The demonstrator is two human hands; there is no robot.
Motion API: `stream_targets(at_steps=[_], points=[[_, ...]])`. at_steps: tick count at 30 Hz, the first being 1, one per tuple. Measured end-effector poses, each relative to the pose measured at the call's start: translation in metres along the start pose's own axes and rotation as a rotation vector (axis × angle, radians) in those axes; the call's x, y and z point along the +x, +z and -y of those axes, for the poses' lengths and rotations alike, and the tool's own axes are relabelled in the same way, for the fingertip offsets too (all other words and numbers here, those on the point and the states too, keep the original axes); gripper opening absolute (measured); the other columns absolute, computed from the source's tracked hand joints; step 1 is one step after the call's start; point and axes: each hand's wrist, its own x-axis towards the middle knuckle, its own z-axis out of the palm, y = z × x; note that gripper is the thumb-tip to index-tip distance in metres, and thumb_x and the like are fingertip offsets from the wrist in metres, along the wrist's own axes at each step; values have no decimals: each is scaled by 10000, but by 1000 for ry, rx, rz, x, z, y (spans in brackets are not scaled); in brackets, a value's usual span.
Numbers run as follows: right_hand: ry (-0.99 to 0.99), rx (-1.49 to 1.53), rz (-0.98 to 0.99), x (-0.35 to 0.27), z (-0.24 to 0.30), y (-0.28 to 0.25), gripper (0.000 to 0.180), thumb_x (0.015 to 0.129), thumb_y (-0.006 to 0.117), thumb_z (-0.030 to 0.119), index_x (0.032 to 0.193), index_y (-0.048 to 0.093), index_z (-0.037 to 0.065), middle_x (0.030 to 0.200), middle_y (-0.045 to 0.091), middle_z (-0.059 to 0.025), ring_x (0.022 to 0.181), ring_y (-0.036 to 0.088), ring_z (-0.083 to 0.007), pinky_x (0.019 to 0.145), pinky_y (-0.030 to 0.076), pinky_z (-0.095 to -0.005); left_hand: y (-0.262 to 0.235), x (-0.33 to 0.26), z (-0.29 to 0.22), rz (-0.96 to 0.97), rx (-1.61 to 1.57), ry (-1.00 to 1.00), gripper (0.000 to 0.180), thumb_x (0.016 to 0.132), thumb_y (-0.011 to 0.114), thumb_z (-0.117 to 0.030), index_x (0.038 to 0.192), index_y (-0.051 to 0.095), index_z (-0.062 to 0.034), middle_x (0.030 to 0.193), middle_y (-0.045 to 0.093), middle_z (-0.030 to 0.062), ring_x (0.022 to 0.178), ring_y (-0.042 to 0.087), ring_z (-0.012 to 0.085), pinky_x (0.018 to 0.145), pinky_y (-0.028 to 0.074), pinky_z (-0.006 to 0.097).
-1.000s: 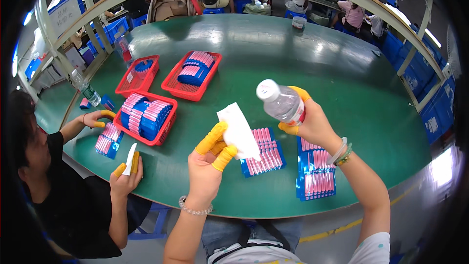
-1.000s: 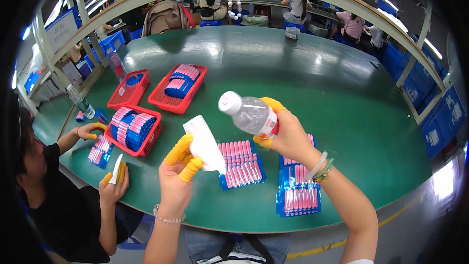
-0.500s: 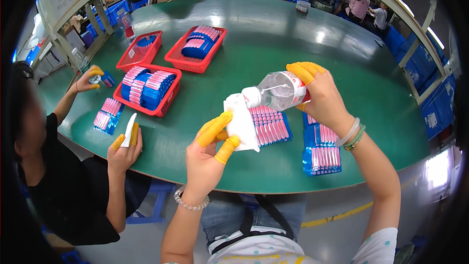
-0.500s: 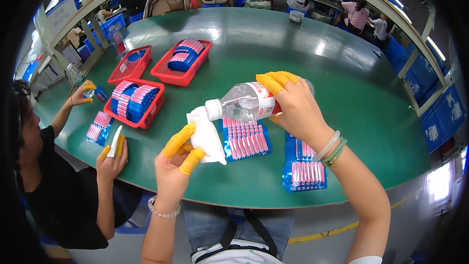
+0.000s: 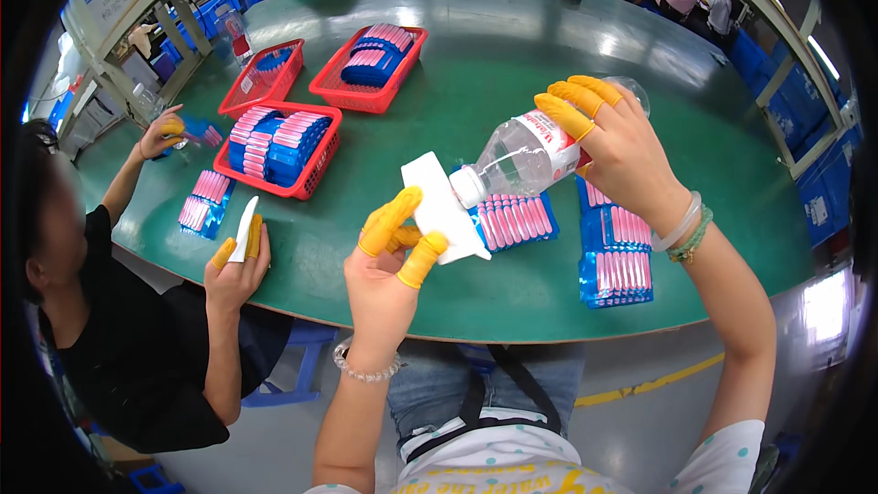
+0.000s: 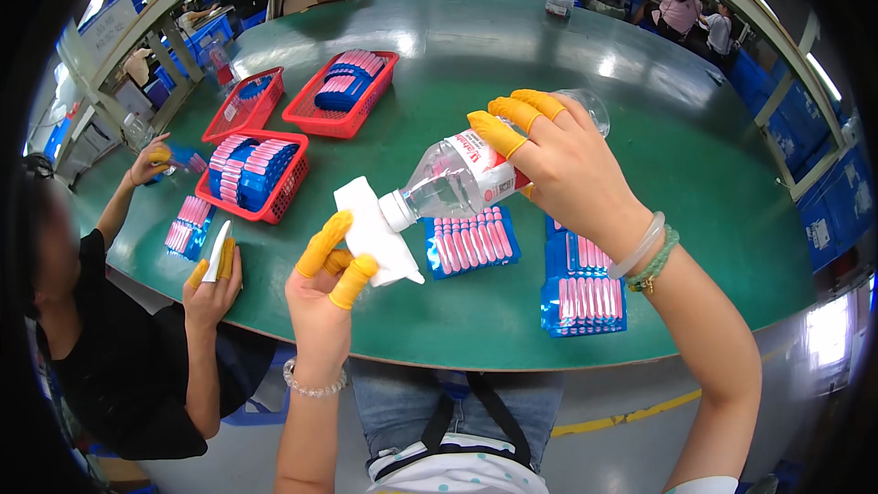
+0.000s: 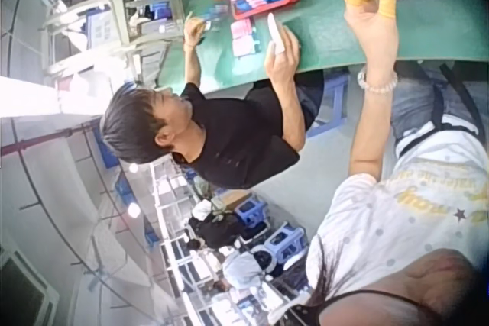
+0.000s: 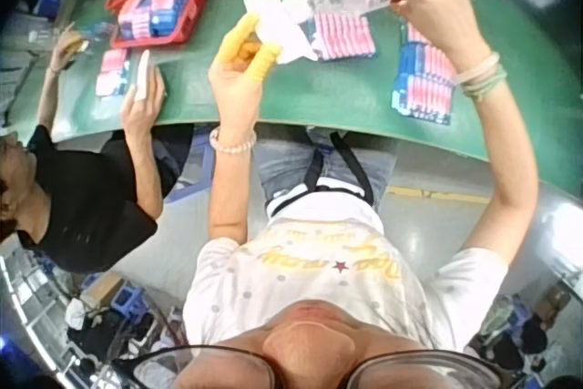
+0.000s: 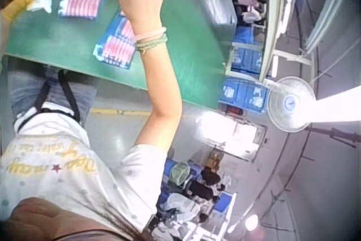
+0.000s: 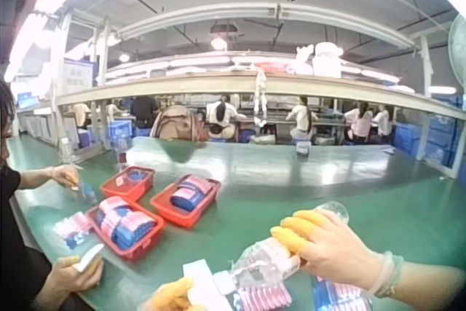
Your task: The person cleans pink plastic strips by wiping them with a cloth and liquid from a water bottle while they rest on blue sheets.
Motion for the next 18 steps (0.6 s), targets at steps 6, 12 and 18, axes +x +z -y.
stream_targets(at_steps=[6, 12, 18], points=[[-10, -11, 14, 0, 4, 3, 671, 608, 780, -13, 1253, 638, 107, 1214, 648, -98, 1180, 580, -305, 1059, 431, -438, 3, 8, -3, -102, -39, 7, 480, 861, 732, 63, 1320, 596, 24, 1203, 594, 49, 980, 659, 149, 875, 539, 302], [-23, -29, 7, 0, 2, 7, 656, 621, 776, -13, 1251, 637, 106, 1216, 647, -103, 1181, 579, -310, 1056, 431, -438, 7, 18, 1, -176, -15, 58, 490, 875, 728, 46, 1338, 570, 23, 1158, 626, 52, 956, 666, 147, 864, 536, 298], [-46, -40, 7, 2, -5, 11, 643, 653, 766, -7, 1269, 625, 114, 1211, 647, -99, 1180, 580, -313, 1051, 433, -438, 10, 22, 9, -201, -41, 67, 488, 879, 728, 38, 1340, 568, 20, 1159, 641, 70, 959, 664, 146, 870, 533, 298]])
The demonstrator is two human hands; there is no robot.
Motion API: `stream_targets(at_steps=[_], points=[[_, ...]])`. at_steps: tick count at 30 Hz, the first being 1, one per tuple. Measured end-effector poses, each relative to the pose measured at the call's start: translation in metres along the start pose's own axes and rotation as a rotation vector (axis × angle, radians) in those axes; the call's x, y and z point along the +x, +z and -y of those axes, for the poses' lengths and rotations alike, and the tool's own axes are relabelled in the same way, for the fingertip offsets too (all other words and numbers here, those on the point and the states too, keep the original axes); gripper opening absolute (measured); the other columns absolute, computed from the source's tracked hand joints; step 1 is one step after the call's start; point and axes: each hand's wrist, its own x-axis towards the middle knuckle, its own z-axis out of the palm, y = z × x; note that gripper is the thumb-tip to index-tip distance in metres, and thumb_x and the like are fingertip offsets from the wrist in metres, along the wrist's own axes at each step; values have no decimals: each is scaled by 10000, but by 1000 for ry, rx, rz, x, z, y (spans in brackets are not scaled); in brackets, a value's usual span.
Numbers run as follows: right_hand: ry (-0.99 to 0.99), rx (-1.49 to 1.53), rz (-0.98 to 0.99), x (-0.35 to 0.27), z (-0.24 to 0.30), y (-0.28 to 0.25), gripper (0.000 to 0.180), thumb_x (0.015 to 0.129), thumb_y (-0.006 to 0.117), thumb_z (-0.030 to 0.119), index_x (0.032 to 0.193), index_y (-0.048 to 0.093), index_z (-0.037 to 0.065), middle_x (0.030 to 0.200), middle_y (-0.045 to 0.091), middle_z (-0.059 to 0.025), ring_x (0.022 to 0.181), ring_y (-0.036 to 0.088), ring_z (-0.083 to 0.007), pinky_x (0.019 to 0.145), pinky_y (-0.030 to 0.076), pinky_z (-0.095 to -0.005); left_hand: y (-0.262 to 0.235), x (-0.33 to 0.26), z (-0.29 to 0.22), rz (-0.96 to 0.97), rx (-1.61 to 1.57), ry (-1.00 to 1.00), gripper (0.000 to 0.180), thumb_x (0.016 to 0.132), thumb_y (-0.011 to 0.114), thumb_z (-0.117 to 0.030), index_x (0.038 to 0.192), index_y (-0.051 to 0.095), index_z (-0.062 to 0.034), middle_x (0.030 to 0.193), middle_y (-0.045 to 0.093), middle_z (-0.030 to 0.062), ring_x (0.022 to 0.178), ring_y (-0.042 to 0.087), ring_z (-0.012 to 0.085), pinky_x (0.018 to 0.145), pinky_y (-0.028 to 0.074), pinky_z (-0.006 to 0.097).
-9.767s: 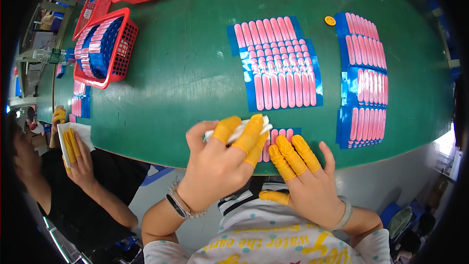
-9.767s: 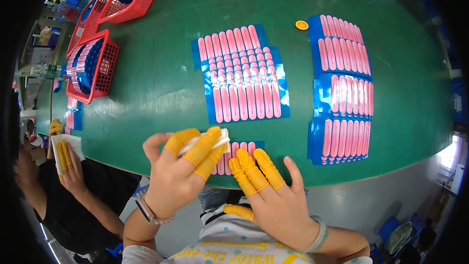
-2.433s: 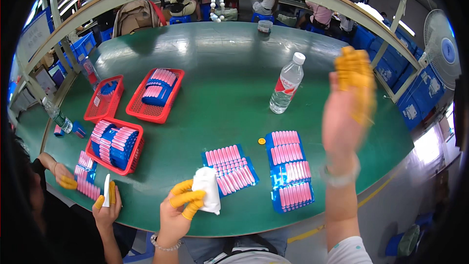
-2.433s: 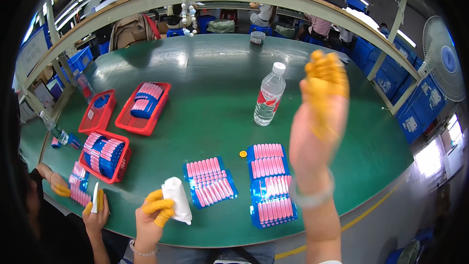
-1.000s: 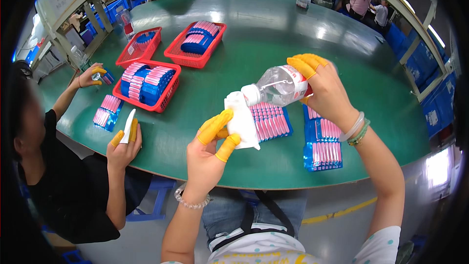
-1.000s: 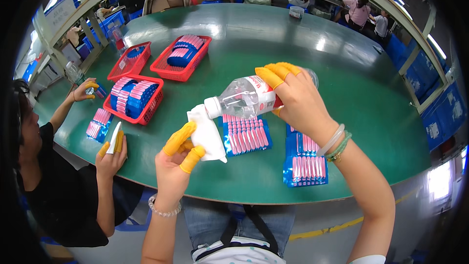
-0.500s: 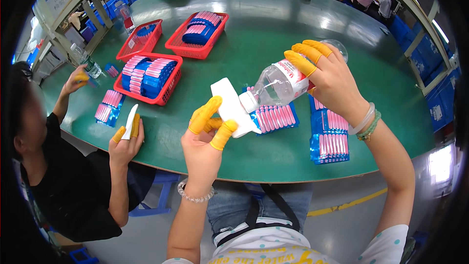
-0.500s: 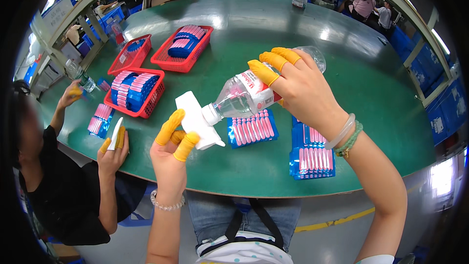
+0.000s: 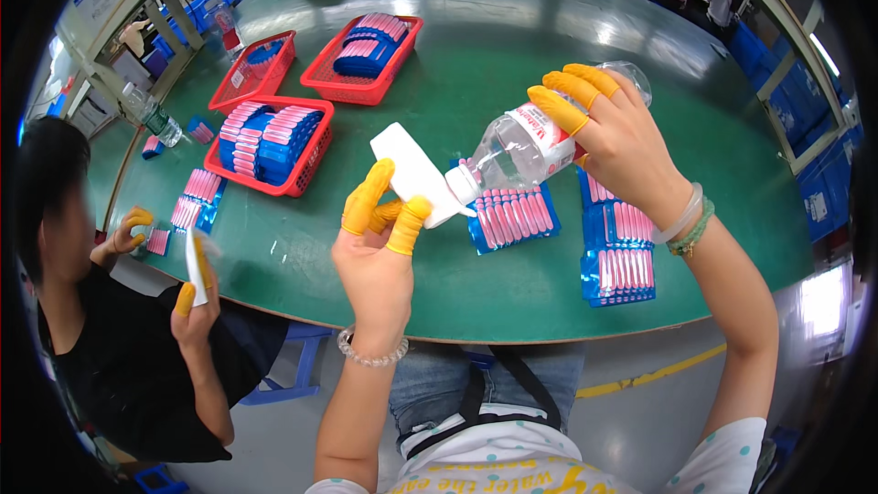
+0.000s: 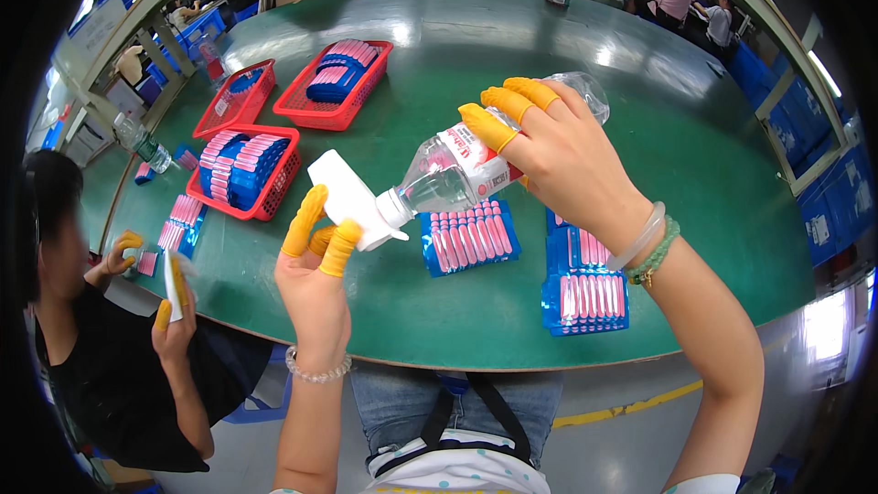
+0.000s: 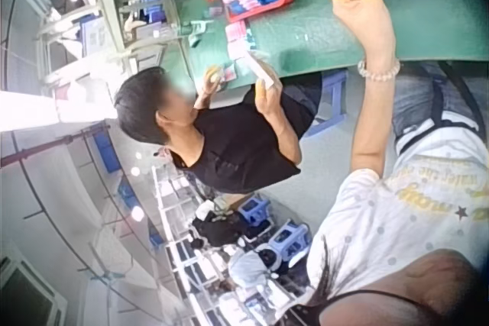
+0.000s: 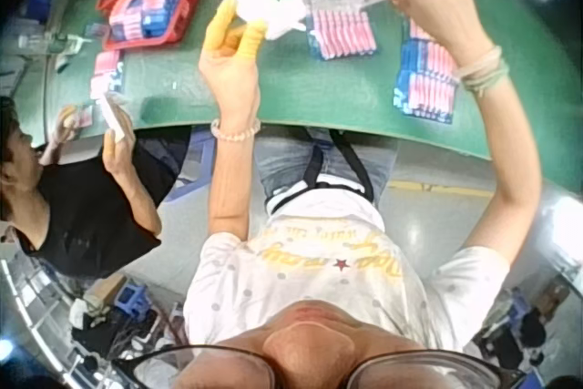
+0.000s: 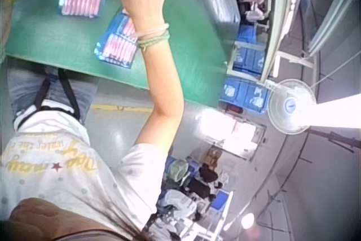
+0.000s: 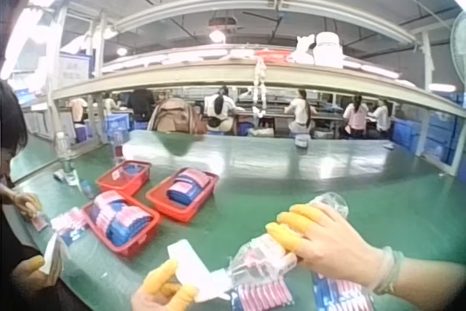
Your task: The person cleans pink plastic strips by wiping them with a cloth and liquid from a water bottle while they rest on blue sheets.
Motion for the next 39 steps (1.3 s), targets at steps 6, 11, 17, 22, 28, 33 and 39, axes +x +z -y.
stream_targets(at_steps=[6, 11, 17, 22, 28, 33, 39], points=[[9, -13, -5, 5, -7, 5, 639, 655, 767, -11, 1266, 625, 111, 1210, 648, -95, 1180, 579, -306, 1048, 431, -435, -1, -6, 1, 77, 32, -84, 497, 880, 721, 48, 1352, 571, 6, 1175, 637, 61, 978, 658, 144, 881, 532, 297], [29, -9, -12, 11, -13, 11, 649, 642, 782, -7, 1262, 625, 103, 1211, 649, -97, 1182, 578, -308, 1029, 436, -430, 1, -16, 7, 106, 42, -140, 524, 878, 709, 52, 1377, 559, 1, 1129, 666, 75, 923, 647, 133, 851, 515, 274], [146, 205, 35, 11, -27, 21, 720, 626, 838, 29, 1300, 590, 86, 1194, 655, -116, 1131, 598, -318, 985, 462, -424, 17, 3, -2, 157, -130, -97, 533, 880, 696, 70, 1385, 542, 2, 1194, 664, 79, 1023, 655, 155, 887, 539, 302], [568, 829, 200, 20, -21, 23, 718, 689, 851, 128, 1331, 536, 65, 1090, 676, -135, 962, 670, -281, 834, 530, -348, 38, 42, -16, 260, -317, 42, 544, 886, 682, 68, 1401, 527, -14, 1337, 607, 103, 1211, 588, 186, 1011, 496, 328], [665, 993, 84, 7, -53, 57, 775, 666, 901, 173, 1312, 505, 11, 1116, 662, -109, 1013, 647, -197, 909, 506, -312, 59, 65, -8, 300, -361, 7, 498, 904, 642, 87, 1386, 540, 12, 1373, 594, 115, 1245, 565, 183, 1051, 449, 312], [883, 1172, -128, -6, -99, 79, 706, 690, 920, 158, 1253, 518, 13, 1177, 658, -107, 1079, 641, -188, 965, 504, -340, 16, 56, 1, 258, -161, -53, 439, 917, 656, 44, 1348, 574, 41, 1338, 625, 120, 1193, 586, 164, 1034, 438, 285], [1044, 1041, -277, -60, -165, 116, 657, 766, 870, 132, 1287, 490, 6, 1165, 660, -115, 1064, 658, -205, 941, 521, -342, -48, 20, 7, 64, 295, -88, 313, 876, 745, -8, 1180, 676, 28, 1202, 679, 91, 1071, 637, 162, 1006, 462, 308]])
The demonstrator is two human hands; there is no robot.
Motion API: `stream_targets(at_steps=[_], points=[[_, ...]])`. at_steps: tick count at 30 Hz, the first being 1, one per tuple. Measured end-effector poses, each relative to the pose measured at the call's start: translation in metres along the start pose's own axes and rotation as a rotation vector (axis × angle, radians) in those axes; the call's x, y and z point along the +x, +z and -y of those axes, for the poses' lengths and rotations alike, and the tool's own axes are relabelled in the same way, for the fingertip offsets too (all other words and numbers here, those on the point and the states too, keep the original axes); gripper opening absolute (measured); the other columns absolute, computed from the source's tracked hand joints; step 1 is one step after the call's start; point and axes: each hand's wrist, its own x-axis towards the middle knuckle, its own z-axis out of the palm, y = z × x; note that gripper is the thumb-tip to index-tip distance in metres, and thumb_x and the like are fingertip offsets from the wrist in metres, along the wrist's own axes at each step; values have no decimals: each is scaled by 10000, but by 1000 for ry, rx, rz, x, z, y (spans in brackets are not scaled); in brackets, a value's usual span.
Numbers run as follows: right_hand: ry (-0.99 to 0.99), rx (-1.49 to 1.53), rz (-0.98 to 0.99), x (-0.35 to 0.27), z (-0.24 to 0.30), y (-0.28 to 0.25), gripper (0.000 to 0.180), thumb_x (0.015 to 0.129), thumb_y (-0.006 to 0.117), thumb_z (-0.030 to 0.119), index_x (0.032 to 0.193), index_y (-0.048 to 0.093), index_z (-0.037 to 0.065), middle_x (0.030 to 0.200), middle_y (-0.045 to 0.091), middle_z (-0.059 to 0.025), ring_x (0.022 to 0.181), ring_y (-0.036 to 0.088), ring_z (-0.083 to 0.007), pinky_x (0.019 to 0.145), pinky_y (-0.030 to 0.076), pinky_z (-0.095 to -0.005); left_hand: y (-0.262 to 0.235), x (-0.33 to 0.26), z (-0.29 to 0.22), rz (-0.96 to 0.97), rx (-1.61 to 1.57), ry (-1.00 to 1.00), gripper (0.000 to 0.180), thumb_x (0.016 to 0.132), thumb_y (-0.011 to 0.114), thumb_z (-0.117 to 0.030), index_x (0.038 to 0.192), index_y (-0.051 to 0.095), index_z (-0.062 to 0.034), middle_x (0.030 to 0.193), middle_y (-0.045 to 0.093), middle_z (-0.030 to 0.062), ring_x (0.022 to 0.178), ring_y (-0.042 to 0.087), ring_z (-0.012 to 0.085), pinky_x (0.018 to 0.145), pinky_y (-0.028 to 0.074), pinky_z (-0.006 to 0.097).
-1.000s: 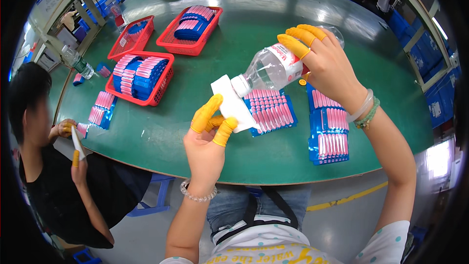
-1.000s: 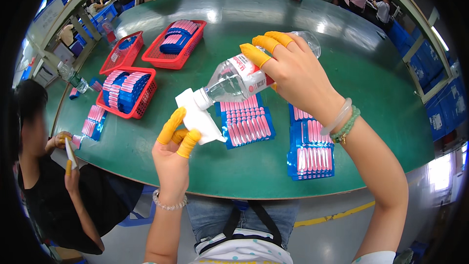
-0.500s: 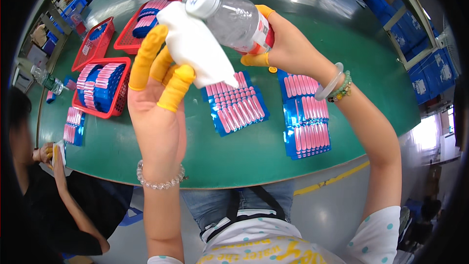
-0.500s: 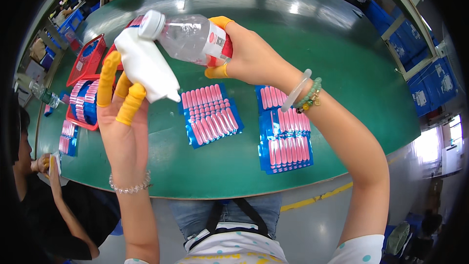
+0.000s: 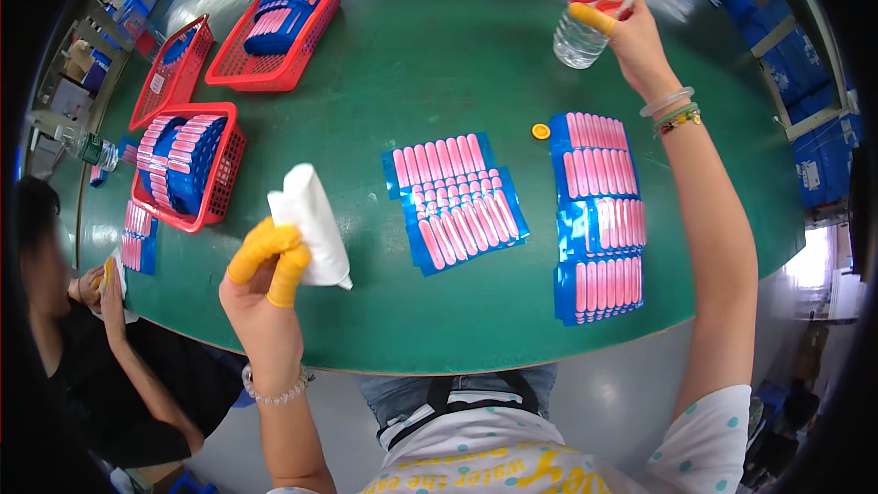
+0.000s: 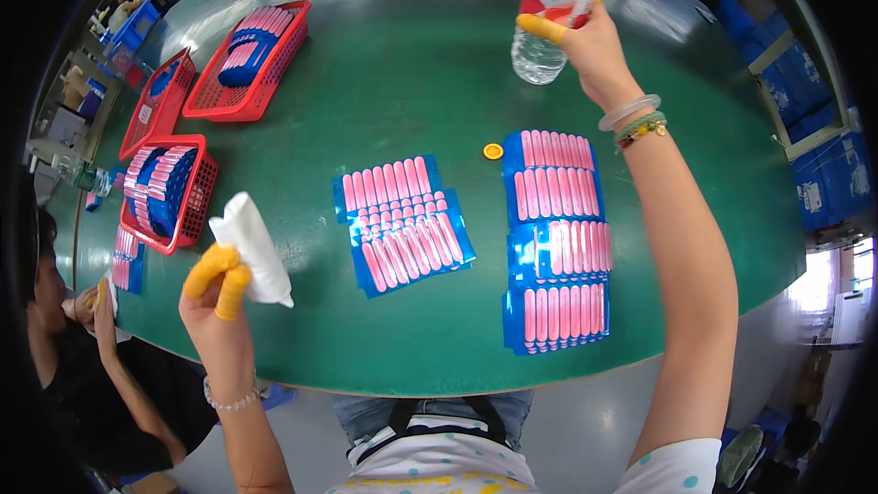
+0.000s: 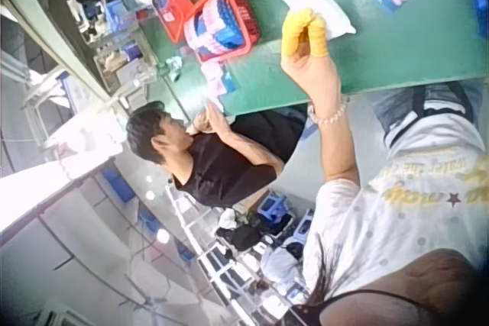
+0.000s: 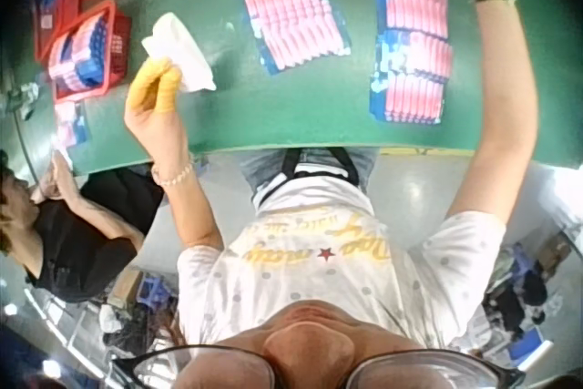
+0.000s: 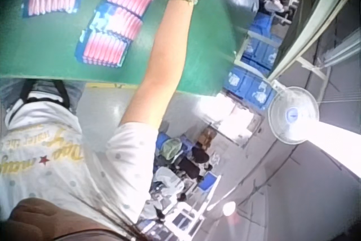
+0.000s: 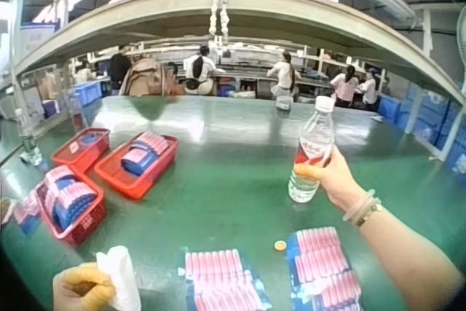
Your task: The person cleans pink plastic strips by wiping them with a cloth and liquid from a water bottle while they rest on blue sheets.
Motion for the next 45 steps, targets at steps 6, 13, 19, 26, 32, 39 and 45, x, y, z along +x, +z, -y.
stream_targets(at_steps=[6, 13, 19, 26, 32, 39, 45], points=[[55, 28, -10, 2, -24, -10, 732, 775, 873, 173, 1343, 435, 26, 1243, 621, -122, 1142, 615, -203, 993, 485, -346, -8, -18, 3, -76, 111, 17, 301, 875, 749, -11, 1164, 670, 22, 1231, 646, 97, 1054, 647, 169, 965, 503, 314], [72, -210, 39, -22, 4, -12, 801, 815, 843, 220, 1427, 370, 11, 1301, 597, -136, 1251, 551, -233, 1052, 430, -367, 3, -16, -2, 117, 168, 2, 335, 880, 743, -23, 1199, 662, 37, 1398, 530, 147, 1157, 613, 219, 992, 498, 343], [-97, -559, 419, -181, 106, 53, 661, 915, 676, 422, 1368, 517, -31, 1395, 535, -205, 1375, 441, -359, 1143, 332, -466, -9, -31, -7, 106, 377, 43, 225, 885, 738, -43, 1100, 689, 2, 1154, 682, 115, 1057, 634, 233, 944, 491, 346], [-244, -936, 759, -303, 123, 76, 775, 847, 618, 607, 1303, 610, -19, 1432, 524, -163, 1394, 401, -371, 1153, 193, -627, 4, -39, -26, 216, 938, 358, 263, 863, 716, -59, 1125, 710, -46, 1089, 658, 100, 1000, 577, 301, 911, 448, 373], [-212, -855, 810, -335, 120, 81, 722, 882, 608, 581, 1379, 580, 58, 1432, 543, -112, 1374, 453, -278, 1157, 235, -548, 27, -62, -32, 560, 1214, 558, 381, 800, 651, -119, 1174, 721, -141, 1108, 616, 22, 974, 597, 183, 945, 320, 423], [-208, -850, 761, -341, 115, 82, 693, 880, 611, 569, 1380, 586, 90, 1429, 551, -64, 1341, 486, -223, 1137, 295, -498, 14, -110, -31, 841, 1209, 603, 352, 784, 673, -189, 1132, 724, -164, 1151, 626, 16, 1039, 594, 193, 901, 317, 425], [-214, -901, 759, -338, 117, 81, 678, 868, 621, 564, 1374, 598, 113, 1431, 551, -57, 1328, 497, -220, 1141, 300, -485, 36, -81, -21, 652, 1318, 690, 392, 745, 673, -147, 1131, 723, -195, 1143, 624, 12, 1048, 589, 190, 871, 306, 408]])
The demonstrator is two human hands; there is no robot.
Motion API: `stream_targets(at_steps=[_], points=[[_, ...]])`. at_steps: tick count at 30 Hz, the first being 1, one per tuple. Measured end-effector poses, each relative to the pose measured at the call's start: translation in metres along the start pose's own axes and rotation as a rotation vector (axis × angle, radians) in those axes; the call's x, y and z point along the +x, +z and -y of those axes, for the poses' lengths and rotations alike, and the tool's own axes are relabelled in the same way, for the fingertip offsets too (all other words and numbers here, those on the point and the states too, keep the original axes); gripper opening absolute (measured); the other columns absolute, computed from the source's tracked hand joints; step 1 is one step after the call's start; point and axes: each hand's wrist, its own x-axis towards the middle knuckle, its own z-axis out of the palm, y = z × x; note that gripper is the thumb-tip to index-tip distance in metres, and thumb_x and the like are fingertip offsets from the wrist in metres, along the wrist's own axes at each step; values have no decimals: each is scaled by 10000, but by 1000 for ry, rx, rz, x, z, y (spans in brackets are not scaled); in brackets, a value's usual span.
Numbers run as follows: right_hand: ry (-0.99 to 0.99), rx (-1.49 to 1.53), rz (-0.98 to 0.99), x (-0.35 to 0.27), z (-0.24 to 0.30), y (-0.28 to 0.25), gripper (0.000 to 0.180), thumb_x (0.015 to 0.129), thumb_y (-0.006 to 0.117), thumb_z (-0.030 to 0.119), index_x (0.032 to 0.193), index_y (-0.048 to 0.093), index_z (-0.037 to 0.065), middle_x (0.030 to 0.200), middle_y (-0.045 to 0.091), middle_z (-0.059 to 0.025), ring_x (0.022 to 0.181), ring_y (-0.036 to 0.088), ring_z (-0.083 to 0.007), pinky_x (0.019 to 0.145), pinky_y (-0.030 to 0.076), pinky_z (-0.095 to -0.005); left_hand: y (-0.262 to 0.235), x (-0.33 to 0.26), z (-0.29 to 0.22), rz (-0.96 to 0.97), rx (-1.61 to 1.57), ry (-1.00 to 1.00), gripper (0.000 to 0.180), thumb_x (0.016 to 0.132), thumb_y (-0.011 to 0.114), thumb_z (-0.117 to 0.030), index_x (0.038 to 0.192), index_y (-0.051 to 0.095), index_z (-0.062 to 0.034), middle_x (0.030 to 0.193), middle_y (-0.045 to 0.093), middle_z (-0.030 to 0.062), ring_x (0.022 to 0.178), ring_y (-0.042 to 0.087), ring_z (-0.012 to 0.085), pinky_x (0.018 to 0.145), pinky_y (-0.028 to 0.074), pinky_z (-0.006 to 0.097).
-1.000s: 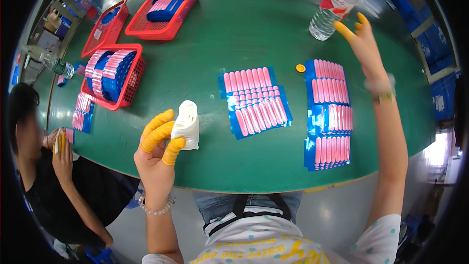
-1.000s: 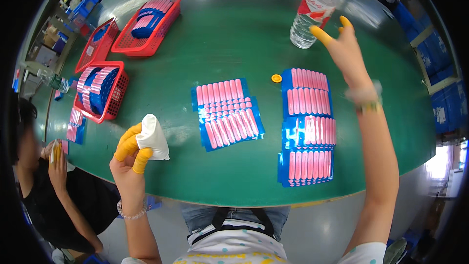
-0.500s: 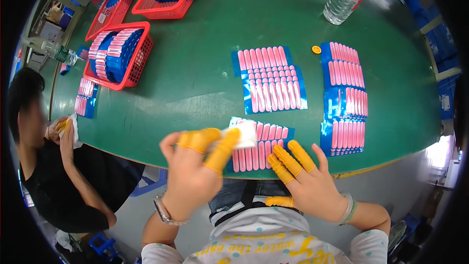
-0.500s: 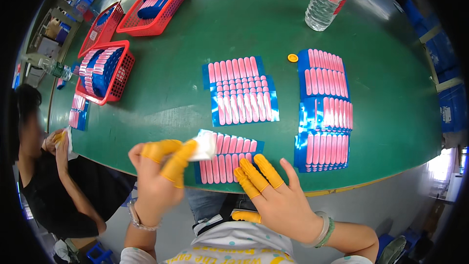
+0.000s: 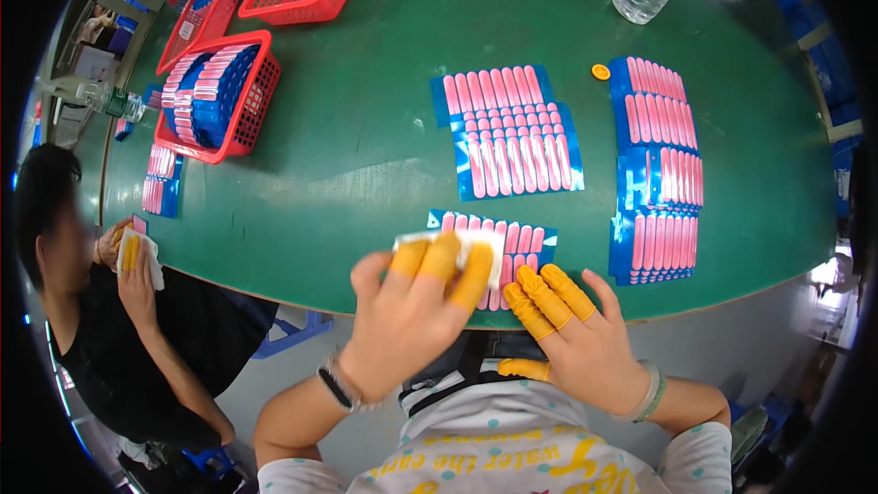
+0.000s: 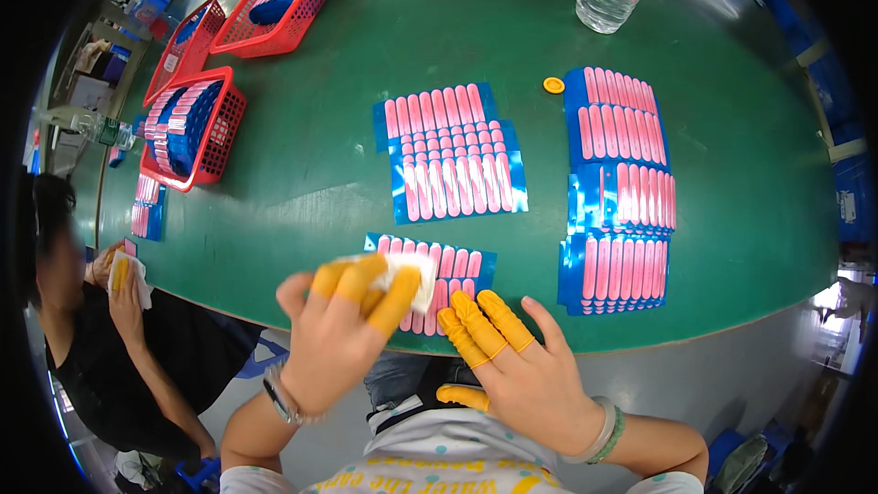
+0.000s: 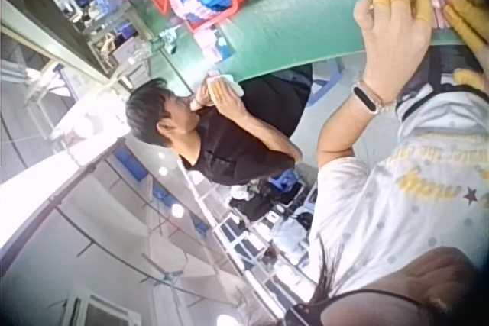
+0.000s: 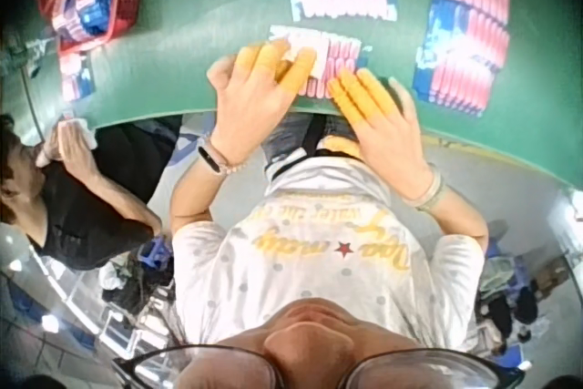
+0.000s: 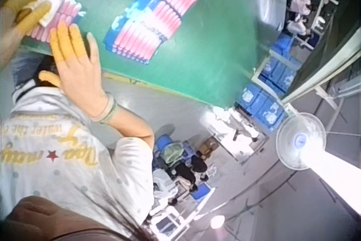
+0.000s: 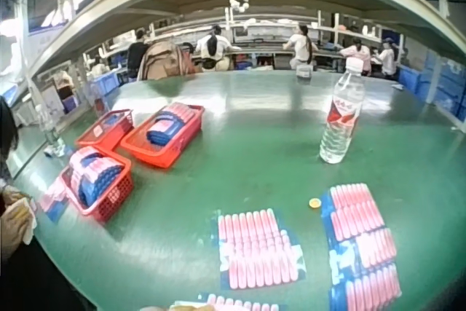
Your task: The person cleans pink plastic strips by wiping them with a cloth and liquid from a water bottle while they rest on blue sheets.
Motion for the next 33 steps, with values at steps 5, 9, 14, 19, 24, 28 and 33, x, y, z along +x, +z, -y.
stream_targets(at_steps=[5, 9, 14, 19, 24, 28, 33], points=[[9, -11, -31, -3, 1, 7, 667, 873, 612, 561, 1383, 593, 130, 1444, 542, -50, 1328, 496, -208, 1144, 295, -478, 0, -19, -9, 76, -95, -13, 445, 696, 702, -134, 1132, 751, -210, 1109, 612, 27, 976, 584, 193, 826, 304, 405], [11, 5, -1, -2, 1, 3, 664, 878, 619, 541, 1396, 579, 127, 1454, 535, -50, 1337, 487, -207, 1148, 286, -466, -10, -33, -13, 92, -88, 20, 421, 751, 681, -169, 1168, 730, -209, 1116, 615, 10, 980, 585, 169, 828, 300, 390], [18, 72, -29, -6, -9, 4, 620, 885, 654, 478, 1355, 601, 76, 1425, 560, -69, 1328, 504, -223, 1150, 289, -475, -12, -20, -15, 111, -128, -12, 451, 712, 691, -103, 1145, 747, -214, 1119, 615, 32, 980, 578, 201, 810, 304, 403], [44, 60, -47, -5, -1, 1, 586, 879, 661, 454, 1315, 632, 62, 1399, 581, -79, 1323, 516, -224, 1159, 299, -470, 10, 26, -1, 4, 29, -5, 445, 727, 682, -136, 1158, 740, -226, 1111, 606, 48, 986, 570, 219, 852, 317, 408], [13, 53, -46, -6, -5, 1, 608, 873, 665, 457, 1331, 621, 59, 1398, 583, -88, 1315, 523, -236, 1160, 299, -477, -7, -18, -22, 133, -68, 34, 437, 744, 674, -154, 1173, 732, -211, 1106, 591, 41, 973, 567, 216, 857, 321, 402], [98, 189, -67, 0, -11, -10, 644, 879, 668, 466, 1360, 591, 45, 1397, 583, -100, 1326, 514, -266, 1161, 281, -492, -14, -19, -19, 179, -87, 42, 425, 766, 657, -166, 1183, 727, -211, 1110, 600, 42, 978, 569, 212, 849, 318, 414], [62, 94, -53, -2, -12, -7, 639, 874, 671, 467, 1339, 609, 33, 1393, 586, -98, 1347, 498, -268, 1158, 288, -492, -1, 20, -13, 137, -21, 20, 403, 770, 658, -171, 1168, 723, -194, 1130, 608, 68, 1011, 573, 230, 862, 325, 421]])
